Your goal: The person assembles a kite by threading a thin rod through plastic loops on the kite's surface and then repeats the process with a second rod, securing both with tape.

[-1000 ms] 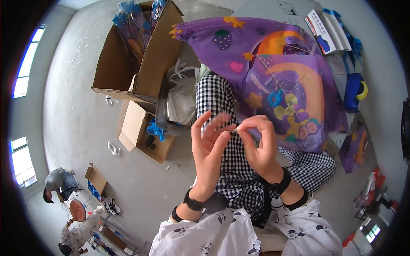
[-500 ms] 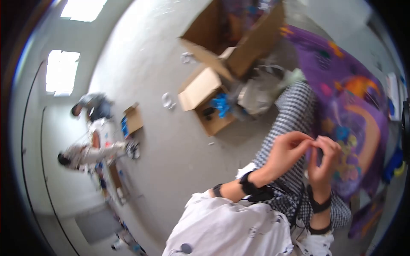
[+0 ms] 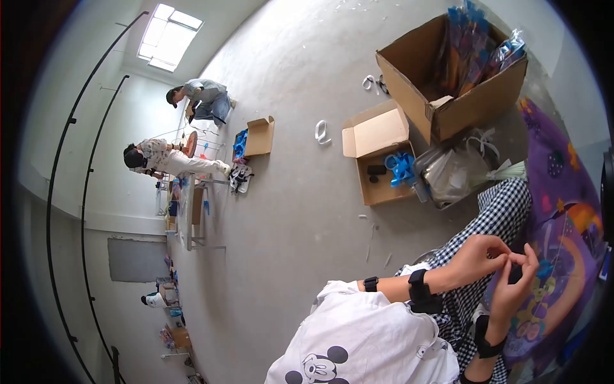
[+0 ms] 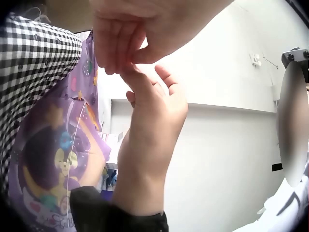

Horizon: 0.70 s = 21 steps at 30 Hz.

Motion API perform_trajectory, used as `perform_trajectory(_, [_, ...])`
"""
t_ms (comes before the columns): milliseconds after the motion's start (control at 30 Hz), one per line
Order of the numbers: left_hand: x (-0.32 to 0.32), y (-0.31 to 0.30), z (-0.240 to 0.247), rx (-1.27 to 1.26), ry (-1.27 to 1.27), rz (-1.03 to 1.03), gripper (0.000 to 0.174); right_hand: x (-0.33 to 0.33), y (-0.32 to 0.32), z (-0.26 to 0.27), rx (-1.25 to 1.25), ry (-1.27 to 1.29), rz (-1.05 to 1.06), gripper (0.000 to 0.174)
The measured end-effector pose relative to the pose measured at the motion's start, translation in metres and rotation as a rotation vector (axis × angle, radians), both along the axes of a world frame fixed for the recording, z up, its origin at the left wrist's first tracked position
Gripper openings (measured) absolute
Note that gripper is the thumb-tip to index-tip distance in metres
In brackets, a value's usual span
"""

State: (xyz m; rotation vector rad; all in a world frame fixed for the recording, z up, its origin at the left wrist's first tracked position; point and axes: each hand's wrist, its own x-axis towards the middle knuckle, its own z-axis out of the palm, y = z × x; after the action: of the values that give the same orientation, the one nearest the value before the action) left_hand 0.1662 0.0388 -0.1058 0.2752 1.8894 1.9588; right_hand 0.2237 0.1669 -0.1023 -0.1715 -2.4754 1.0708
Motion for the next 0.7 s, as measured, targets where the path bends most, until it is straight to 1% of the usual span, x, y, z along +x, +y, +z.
perform_trajectory(67, [0.0, -0.001, -0.001, -0.056, 0.043, -0.022, 0.012, 0.002, 0.0, 0.005, -0.17, -0.111, -0.043, 0.043])
perform_trajectory(100, [0.0, -0.002, -0.001, -0.085, 0.066, -0.031, 0.012, 0.003, -0.001, 0.007, -0.195, -0.136, -0.048, 0.044])
perform_trajectory(200, [0.003, 0.0, -0.01, -0.163, 0.322, 0.012, 0.01, 0.005, -0.002, 0.011, -0.294, -0.203, -0.068, 0.045])
perform_trajectory(267, [0.003, 0.002, -0.012, -0.182, 0.4, 0.05, 0.011, 0.007, -0.003, 0.011, -0.39, -0.234, -0.081, 0.046])
perform_trajectory(367, [0.001, 0.005, -0.02, -0.192, 0.45, 0.142, 0.014, 0.01, -0.001, 0.006, -0.754, -0.241, -0.037, 0.048])
perform_trajectory(400, [-0.001, 0.005, -0.021, -0.193, 0.456, 0.177, 0.015, 0.01, 0.0, 0.008, -0.922, -0.242, -0.04, 0.049])
perform_trajectory(467, [-0.002, 0.004, -0.02, -0.216, 0.5, 0.149, 0.016, 0.012, 0.002, 0.015, -1.259, -0.24, -0.05, 0.05])
perform_trajectory(567, [0.001, 0.006, -0.016, -0.233, 0.557, 0.097, 0.018, 0.016, -0.001, 0.012, -0.946, -0.24, -0.133, 0.051])
perform_trajectory(600, [0.003, 0.007, -0.014, -0.234, 0.576, 0.076, 0.018, 0.016, -0.003, 0.012, -0.902, -0.228, -0.161, 0.051])
perform_trajectory(667, [0.004, 0.012, -0.016, -0.234, 0.528, 0.086, 0.019, 0.017, -0.007, 0.009, -0.814, -0.204, -0.221, 0.05])
perform_trajectory(700, [0.005, 0.014, -0.017, -0.234, 0.503, 0.092, 0.019, 0.019, -0.008, 0.007, -0.785, -0.172, -0.198, 0.05])
